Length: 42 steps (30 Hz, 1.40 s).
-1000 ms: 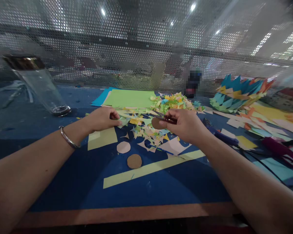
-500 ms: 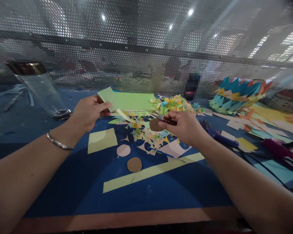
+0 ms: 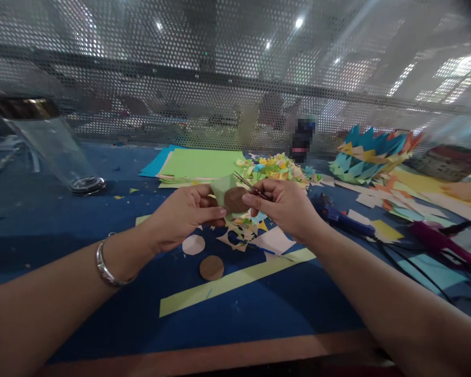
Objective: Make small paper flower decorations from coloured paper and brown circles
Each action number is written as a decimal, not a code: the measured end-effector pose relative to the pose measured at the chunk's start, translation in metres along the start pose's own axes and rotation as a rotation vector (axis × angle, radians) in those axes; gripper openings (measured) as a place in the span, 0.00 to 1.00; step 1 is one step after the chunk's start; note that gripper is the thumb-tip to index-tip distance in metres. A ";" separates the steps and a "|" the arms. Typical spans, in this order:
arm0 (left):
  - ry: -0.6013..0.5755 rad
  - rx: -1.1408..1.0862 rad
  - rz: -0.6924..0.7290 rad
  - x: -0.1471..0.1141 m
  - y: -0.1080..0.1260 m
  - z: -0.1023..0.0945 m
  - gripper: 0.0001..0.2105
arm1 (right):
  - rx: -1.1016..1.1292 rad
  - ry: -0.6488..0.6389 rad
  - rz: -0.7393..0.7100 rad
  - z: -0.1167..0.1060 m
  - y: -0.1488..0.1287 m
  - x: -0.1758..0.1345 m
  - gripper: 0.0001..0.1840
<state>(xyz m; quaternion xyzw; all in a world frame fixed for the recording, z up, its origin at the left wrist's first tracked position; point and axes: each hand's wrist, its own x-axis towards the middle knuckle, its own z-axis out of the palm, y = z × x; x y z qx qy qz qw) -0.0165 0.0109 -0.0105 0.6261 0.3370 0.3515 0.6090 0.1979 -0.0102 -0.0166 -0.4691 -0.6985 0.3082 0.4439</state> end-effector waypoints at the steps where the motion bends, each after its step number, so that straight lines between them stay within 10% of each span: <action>1: -0.016 -0.004 0.003 -0.001 -0.001 0.001 0.16 | 0.005 -0.005 0.006 0.001 0.001 0.000 0.14; 42: 0.056 -0.118 0.016 -0.008 -0.003 0.008 0.12 | -0.055 0.054 -0.123 0.012 -0.004 -0.006 0.12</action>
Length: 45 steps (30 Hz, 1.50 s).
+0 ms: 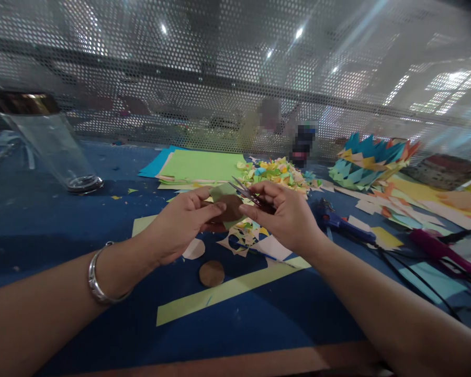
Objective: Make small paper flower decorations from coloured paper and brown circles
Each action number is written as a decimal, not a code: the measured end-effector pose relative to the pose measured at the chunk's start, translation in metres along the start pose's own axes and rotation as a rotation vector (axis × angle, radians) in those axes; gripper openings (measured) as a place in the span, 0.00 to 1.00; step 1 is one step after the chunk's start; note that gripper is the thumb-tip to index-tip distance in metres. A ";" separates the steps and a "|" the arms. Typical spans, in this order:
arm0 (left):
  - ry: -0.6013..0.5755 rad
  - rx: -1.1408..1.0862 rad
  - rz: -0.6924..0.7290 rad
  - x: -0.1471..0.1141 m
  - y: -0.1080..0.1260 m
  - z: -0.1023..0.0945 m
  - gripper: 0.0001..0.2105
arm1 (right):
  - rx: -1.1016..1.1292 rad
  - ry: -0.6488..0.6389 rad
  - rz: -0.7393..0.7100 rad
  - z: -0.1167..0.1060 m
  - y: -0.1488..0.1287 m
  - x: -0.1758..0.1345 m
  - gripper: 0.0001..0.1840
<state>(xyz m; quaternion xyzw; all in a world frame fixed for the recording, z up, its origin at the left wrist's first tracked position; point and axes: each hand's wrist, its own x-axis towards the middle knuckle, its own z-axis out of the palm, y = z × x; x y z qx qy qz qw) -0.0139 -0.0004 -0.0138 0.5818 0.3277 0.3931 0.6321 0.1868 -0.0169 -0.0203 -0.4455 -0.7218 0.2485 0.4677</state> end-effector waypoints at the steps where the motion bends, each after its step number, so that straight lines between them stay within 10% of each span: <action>1: 0.003 0.008 0.000 0.000 0.000 0.000 0.11 | -0.024 -0.002 -0.013 0.000 0.000 -0.001 0.14; 16: 0.012 -0.082 -0.035 0.000 0.004 0.002 0.05 | -0.276 -0.075 -0.015 0.004 -0.008 -0.008 0.25; 26: 0.080 -0.215 -0.098 0.003 0.003 -0.001 0.06 | -0.386 0.095 -0.204 0.000 -0.013 -0.009 0.08; 33: 0.007 -0.199 -0.019 0.005 -0.002 -0.002 0.09 | -0.015 0.183 -0.001 0.004 -0.008 -0.002 0.21; 45: -0.046 -0.314 -0.033 -0.004 0.004 0.013 0.05 | 0.268 0.112 0.131 0.017 -0.002 -0.004 0.13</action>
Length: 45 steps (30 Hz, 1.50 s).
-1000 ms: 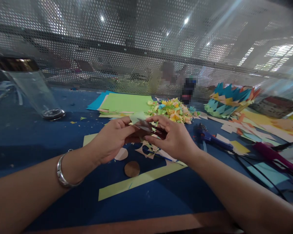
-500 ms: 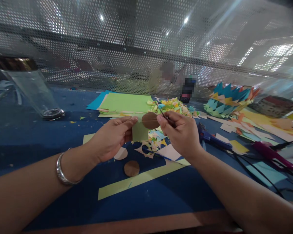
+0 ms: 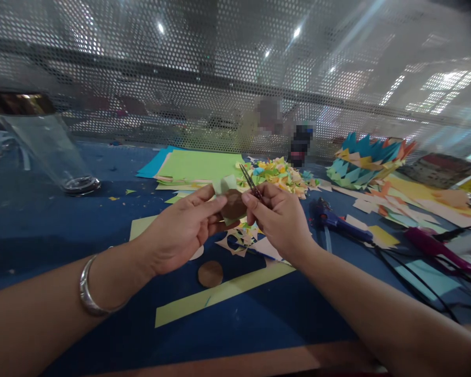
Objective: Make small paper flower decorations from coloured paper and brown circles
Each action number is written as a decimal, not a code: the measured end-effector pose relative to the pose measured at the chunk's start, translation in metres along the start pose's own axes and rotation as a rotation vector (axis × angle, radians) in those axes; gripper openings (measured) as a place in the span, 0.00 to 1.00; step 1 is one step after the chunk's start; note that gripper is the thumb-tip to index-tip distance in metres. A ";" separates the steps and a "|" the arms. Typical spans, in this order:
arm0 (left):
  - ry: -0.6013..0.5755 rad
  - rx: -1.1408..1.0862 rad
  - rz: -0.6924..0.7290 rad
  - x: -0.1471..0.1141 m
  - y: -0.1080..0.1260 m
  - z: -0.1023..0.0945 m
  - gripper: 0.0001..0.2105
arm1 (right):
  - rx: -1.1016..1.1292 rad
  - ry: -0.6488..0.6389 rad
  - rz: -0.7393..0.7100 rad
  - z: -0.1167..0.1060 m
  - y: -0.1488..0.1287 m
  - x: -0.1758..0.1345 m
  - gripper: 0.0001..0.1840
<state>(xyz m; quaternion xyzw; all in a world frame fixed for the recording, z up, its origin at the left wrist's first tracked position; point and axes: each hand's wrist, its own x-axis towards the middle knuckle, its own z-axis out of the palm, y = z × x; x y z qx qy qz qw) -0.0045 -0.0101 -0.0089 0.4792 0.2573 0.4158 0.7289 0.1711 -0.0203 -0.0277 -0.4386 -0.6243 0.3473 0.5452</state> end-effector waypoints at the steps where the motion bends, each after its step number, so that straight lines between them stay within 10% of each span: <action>1: -0.008 0.009 0.008 -0.001 0.001 0.001 0.06 | 0.022 -0.001 0.000 0.001 0.000 0.000 0.12; 20: 0.040 0.380 0.187 0.001 0.001 -0.010 0.11 | 0.042 -0.114 0.017 -0.004 0.001 0.003 0.15; 45: 0.088 -0.006 -0.006 0.001 0.006 -0.007 0.05 | -0.348 -0.213 -0.109 -0.004 -0.008 -0.005 0.26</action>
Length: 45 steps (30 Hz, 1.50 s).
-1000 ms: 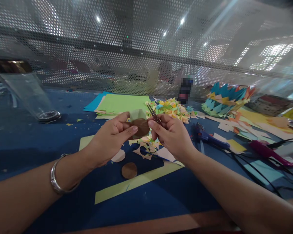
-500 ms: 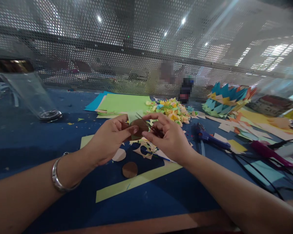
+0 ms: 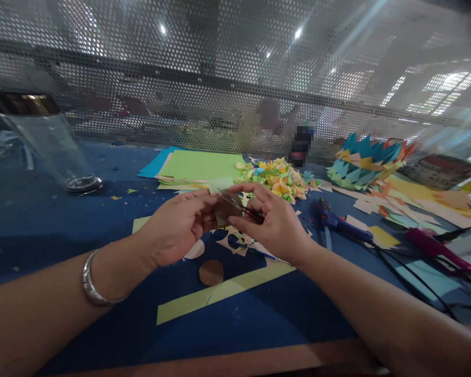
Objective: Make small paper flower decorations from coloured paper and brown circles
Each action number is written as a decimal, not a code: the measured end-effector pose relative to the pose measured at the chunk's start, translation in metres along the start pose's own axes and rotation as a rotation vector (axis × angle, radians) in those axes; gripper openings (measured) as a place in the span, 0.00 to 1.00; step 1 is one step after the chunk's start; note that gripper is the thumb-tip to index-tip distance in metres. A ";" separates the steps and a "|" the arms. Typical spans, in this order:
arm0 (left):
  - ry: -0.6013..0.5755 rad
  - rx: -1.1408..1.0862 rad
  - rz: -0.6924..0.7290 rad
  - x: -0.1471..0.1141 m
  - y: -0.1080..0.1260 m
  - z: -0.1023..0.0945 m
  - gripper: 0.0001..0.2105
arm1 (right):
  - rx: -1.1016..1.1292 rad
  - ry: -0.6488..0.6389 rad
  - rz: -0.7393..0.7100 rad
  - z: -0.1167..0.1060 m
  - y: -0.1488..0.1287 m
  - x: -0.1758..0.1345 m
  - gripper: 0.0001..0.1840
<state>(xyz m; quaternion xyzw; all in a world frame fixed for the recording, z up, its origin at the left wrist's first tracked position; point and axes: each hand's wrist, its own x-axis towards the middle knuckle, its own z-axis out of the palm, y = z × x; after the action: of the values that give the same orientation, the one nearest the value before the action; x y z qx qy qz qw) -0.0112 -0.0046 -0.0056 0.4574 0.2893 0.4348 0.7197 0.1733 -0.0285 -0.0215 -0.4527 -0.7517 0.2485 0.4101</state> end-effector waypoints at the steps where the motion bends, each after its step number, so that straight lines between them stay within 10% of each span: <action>1: 0.014 -0.018 -0.008 0.000 0.000 0.000 0.07 | -0.003 0.005 -0.002 0.000 0.000 0.000 0.26; 45: -0.069 0.130 0.036 -0.005 0.003 0.003 0.04 | -0.046 0.069 -0.055 0.000 -0.006 -0.004 0.26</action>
<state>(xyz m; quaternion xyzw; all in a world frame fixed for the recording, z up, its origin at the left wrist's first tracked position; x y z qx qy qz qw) -0.0121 -0.0100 -0.0010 0.5228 0.2839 0.4119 0.6902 0.1716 -0.0344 -0.0187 -0.4494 -0.7549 0.2040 0.4318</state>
